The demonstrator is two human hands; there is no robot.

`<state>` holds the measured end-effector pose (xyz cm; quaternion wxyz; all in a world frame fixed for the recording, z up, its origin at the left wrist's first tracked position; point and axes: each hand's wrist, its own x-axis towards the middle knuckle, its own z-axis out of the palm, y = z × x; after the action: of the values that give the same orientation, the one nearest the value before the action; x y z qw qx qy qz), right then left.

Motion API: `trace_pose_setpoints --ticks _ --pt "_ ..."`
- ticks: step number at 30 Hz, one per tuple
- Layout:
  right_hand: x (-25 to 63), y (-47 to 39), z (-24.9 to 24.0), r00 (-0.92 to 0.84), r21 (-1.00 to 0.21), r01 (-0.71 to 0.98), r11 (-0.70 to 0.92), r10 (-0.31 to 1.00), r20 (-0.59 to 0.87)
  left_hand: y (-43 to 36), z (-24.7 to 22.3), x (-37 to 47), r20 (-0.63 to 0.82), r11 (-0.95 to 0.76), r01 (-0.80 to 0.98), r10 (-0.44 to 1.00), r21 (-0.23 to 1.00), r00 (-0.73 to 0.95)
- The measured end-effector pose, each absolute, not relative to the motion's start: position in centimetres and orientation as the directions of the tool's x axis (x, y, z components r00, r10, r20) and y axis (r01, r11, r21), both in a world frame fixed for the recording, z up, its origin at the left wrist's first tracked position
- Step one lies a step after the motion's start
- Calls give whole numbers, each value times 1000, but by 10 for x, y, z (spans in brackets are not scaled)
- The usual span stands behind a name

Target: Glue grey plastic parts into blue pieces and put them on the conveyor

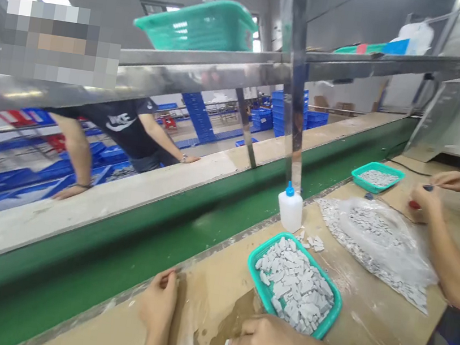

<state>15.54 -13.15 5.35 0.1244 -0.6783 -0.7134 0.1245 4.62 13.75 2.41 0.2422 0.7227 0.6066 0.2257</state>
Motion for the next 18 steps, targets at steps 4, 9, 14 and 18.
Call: trace_pose_setpoints --ticks 4,9,14,18 --pt "154 -134 41 5 -416 909 13 999 43 136 14 45 74 -185 713 980 676 183" --pt "150 -134 22 43 -531 848 13 995 94 139 5 42 103 -210 702 976 681 192" --pt "151 -135 13 51 -597 799 73 981 189 139 2 43 116 -229 683 971 694 208" --pt "154 -136 11 34 -611 786 97 979 200 137 2 45 110 -217 692 974 689 196"
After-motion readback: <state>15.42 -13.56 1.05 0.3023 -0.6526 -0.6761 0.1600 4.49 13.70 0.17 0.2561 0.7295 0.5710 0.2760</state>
